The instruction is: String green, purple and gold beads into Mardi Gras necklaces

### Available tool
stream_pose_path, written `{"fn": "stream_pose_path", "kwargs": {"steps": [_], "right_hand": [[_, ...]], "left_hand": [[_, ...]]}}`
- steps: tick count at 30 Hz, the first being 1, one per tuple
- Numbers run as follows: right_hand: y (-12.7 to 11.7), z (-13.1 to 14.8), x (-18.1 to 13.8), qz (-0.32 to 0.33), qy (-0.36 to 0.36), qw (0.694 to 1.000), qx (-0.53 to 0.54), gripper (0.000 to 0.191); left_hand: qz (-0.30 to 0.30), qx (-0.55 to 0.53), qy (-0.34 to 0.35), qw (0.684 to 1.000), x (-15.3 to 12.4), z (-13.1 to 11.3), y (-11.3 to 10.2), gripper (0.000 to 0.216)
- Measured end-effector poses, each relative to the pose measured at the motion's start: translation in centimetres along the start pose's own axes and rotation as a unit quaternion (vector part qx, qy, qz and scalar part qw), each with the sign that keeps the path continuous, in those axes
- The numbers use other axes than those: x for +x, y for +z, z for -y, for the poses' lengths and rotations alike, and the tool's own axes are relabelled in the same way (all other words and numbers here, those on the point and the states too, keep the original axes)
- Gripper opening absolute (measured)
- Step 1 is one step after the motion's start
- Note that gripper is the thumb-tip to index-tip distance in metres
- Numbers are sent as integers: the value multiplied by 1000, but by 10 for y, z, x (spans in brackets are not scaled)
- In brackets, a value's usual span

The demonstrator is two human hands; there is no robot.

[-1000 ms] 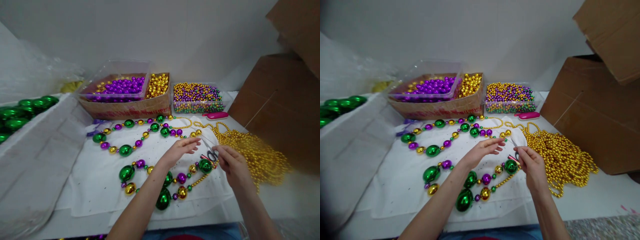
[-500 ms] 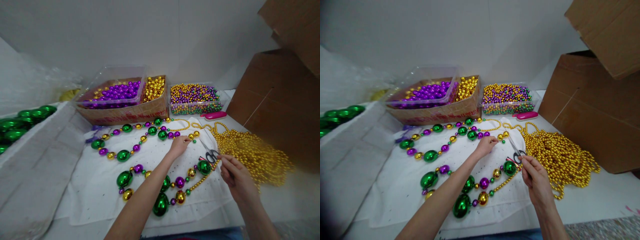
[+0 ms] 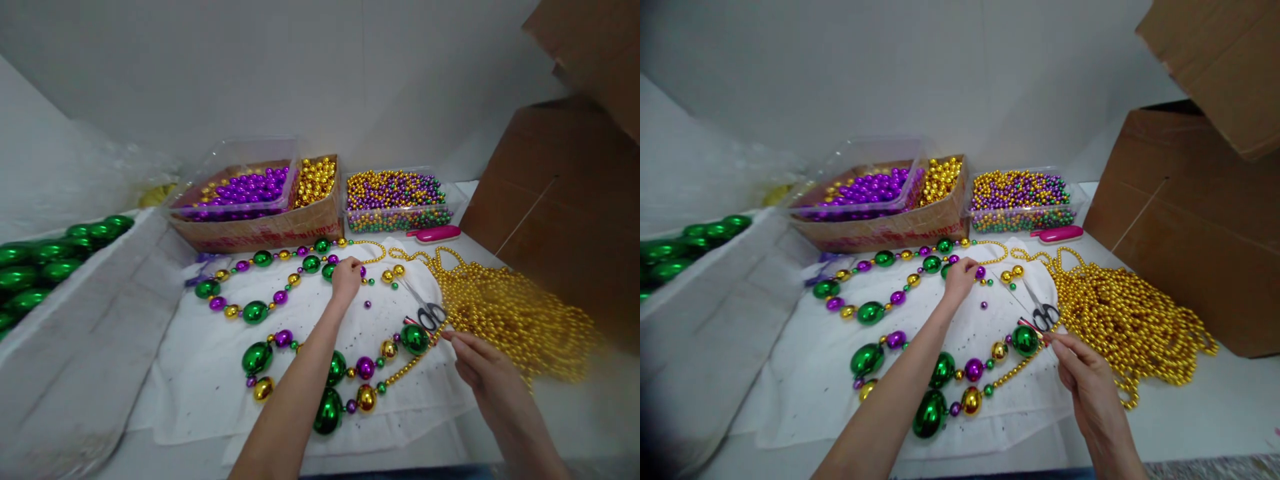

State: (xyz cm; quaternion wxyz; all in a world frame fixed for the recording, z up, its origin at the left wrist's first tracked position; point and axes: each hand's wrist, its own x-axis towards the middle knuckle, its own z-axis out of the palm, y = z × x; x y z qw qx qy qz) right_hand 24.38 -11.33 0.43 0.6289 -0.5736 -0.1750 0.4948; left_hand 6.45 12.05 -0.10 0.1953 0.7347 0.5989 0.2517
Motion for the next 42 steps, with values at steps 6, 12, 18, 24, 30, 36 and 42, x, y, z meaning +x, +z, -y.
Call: {"fn": "stream_pose_path", "kwargs": {"steps": [6, 12, 18, 24, 30, 36, 42], "right_hand": [[-3, 0, -6, 10, 9, 1000, 4, 29], [4, 1, -6, 47, 11, 996, 70, 26], [-3, 6, -4, 37, 7, 995, 90, 25], [2, 22, -10, 56, -8, 995, 85, 23], [13, 39, -12, 11, -28, 998, 59, 21], [7, 22, -11, 6, 8, 1000, 21, 25], [8, 18, -20, 18, 6, 1000, 20, 22]], "left_hand": [[-27, 44, -3, 999, 10, 15, -16, 23], [7, 72, 19, 997, -3, 15, -9, 27], [9, 69, 33, 997, -12, 16, -11, 26], [2, 47, 47, 998, -22, 22, -13, 24], [32, 12, 56, 998, -37, 30, -10, 16], [50, 6, 51, 997, -37, 28, -10, 16], [51, -12, 23, 998, -28, 24, 4, 28]]}}
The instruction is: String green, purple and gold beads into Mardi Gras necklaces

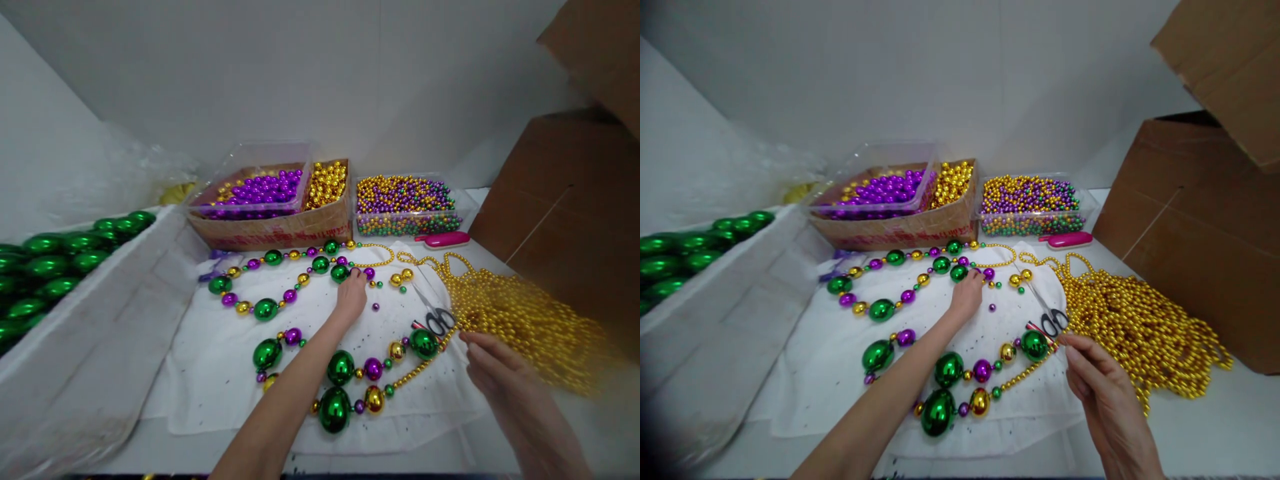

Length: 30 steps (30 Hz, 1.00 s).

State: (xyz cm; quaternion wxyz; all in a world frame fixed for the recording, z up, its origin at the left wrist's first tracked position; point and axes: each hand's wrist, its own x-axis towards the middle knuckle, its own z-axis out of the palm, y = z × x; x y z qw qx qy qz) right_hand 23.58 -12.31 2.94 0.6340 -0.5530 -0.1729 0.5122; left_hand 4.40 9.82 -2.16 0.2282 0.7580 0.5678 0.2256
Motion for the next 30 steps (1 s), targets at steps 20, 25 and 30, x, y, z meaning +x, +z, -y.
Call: {"fn": "stream_pose_path", "kwargs": {"steps": [20, 25, 30], "right_hand": [[1, -21, 2, 25, -165, 934, -317, 26], [2, -17, -6, 30, -182, 925, -332, 25], [4, -16, -9, 32, -194, 920, -340, 25]], "left_hand": [[137, -667, -151, 716, -47, -9, -28, 19], [130, -744, -183, 630, -55, -10, -25, 12], [121, -744, -193, 628, -63, -12, -28, 11]]}}
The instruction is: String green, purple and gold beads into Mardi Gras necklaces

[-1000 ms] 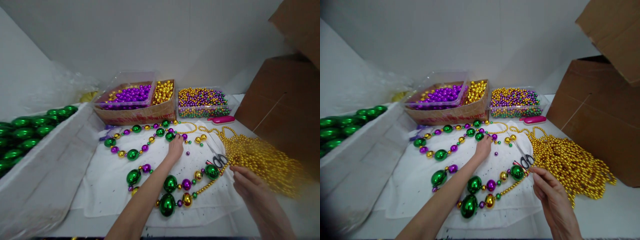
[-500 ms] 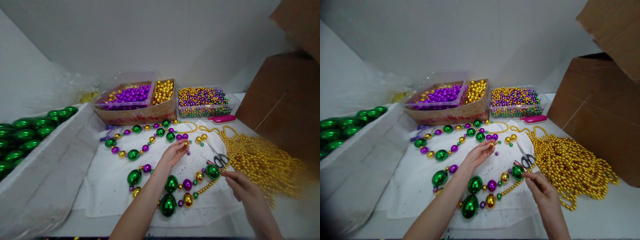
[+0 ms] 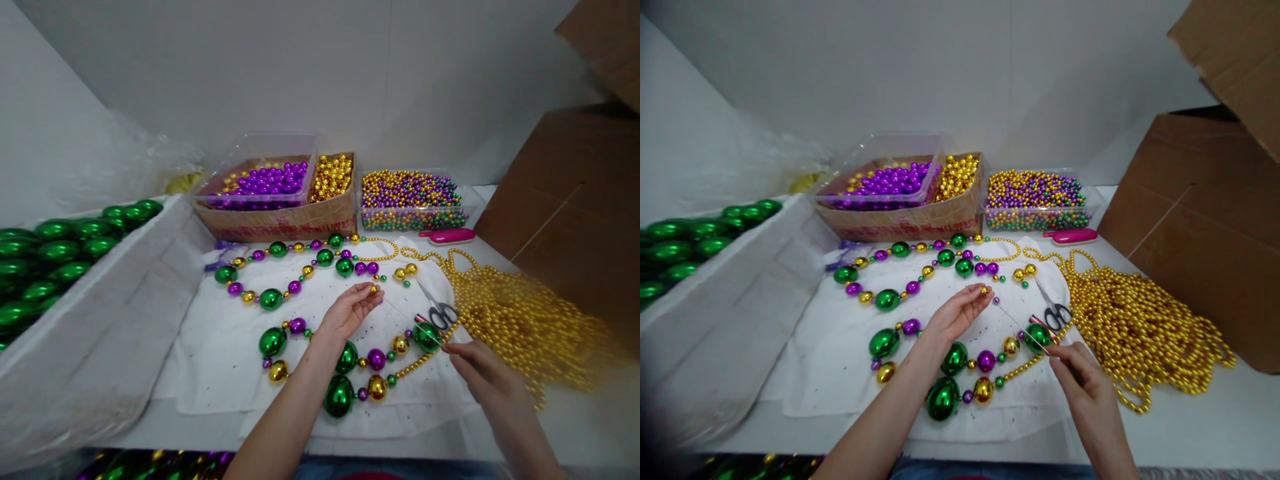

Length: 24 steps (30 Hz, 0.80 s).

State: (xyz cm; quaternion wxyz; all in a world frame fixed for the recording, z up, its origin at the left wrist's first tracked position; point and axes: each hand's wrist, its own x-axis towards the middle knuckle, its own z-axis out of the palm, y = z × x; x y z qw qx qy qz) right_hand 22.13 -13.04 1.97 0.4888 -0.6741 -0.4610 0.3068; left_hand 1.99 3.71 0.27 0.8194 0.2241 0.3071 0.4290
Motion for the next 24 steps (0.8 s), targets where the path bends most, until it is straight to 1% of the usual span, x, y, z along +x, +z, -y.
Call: {"fn": "stream_pose_path", "kwargs": {"steps": [6, 12, 16, 19, 22, 23, 24], "right_hand": [[0, -1, -2, 8, 0, 1000, -6, 26], [0, -3, -1, 10, -2, 1000, 1, 24], [12, -6, 1, 13, -1, 1000, 22, 20], [28, -6, 3, 37, 52, 994, 87, 22], [37, -6, 6, 50, 109, 975, 187, 27], [37, -6, 7, 46, 121, 968, 216, 28], [36, -6, 8, 38, 129, 962, 239, 28]], "left_hand": [[-11, -4, 1, 1000, -6, -1, 0, 11], [3, 20, 9, 1000, -7, 1, 0, 11], [21, 50, 17, 998, -12, 7, 7, 17], [63, 99, -6, 993, -19, 11, 18, 25], [120, 149, -28, 981, -22, 8, 23, 31], [124, 161, -27, 979, -21, 4, 22, 31], [116, 174, -20, 978, -20, 1, 20, 31]]}}
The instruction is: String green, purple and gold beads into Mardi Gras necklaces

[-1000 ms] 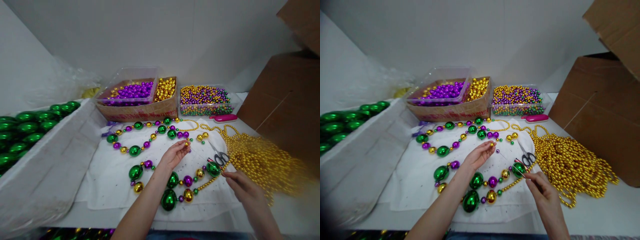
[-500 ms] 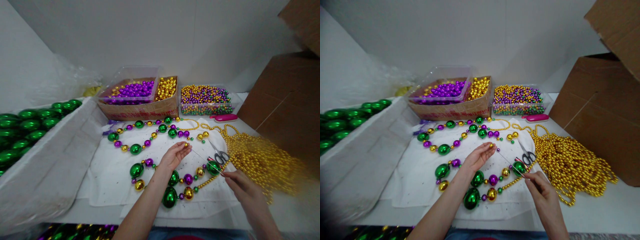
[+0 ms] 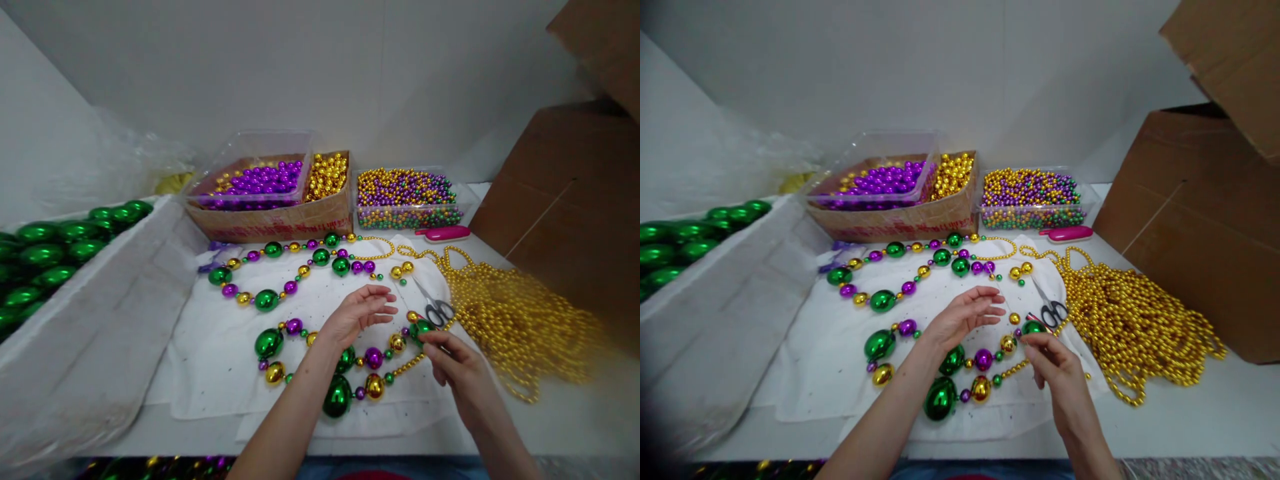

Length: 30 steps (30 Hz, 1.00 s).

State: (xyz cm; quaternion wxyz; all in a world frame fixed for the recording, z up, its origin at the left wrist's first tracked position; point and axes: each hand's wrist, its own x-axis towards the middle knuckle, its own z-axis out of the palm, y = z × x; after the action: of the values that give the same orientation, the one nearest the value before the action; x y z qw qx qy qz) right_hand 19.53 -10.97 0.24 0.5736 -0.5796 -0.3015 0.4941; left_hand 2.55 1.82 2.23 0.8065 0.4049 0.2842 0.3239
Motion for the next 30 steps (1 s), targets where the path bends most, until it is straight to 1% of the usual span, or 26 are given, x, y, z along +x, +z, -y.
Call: {"fn": "stream_pose_path", "kwargs": {"steps": [2, 5, 8, 10, 12, 15, 18, 20, 23, 26, 30], "right_hand": [[-4, 1, 1, -16, 8, 999, 28, 29], [-10, 0, 2, -35, 7, 999, 40, 28], [-13, -2, 1, -46, 13, 998, 50, 28], [-14, -3, -1, -48, 25, 997, 54, 29], [-14, -3, -2, -47, 32, 997, 56, 29], [-17, -2, -3, -47, 37, 997, 54, 27], [-21, -1, -3, -46, 35, 997, 56, 26], [-25, -1, -3, -49, 34, 997, 59, 27], [-29, -1, -3, -58, 39, 996, 60, 28], [-30, -1, -2, -64, 48, 995, 64, 30], [-23, -3, 0, -51, 46, 995, 71, 31]], "left_hand": [[-46, 29, 10, 998, 4, -5, -10, 28], [-117, 121, 22, 985, 17, -7, -24, 22], [-152, 212, 28, 965, 39, -2, -29, 15], [-169, 254, 31, 952, 60, 2, -27, 9], [-188, 307, 41, 932, 81, 5, -23, 7], [-201, 390, 72, 896, 110, 7, -13, 18], [-194, 457, 104, 862, 126, 7, -4, 28], [-186, 490, 112, 844, 131, 7, -3, 27], [-180, 524, 105, 826, 130, 8, -10, 23], [-184, 548, 96, 811, 123, 9, -23, 21], [-181, 573, 91, 794, 110, 8, -35, 15]]}}
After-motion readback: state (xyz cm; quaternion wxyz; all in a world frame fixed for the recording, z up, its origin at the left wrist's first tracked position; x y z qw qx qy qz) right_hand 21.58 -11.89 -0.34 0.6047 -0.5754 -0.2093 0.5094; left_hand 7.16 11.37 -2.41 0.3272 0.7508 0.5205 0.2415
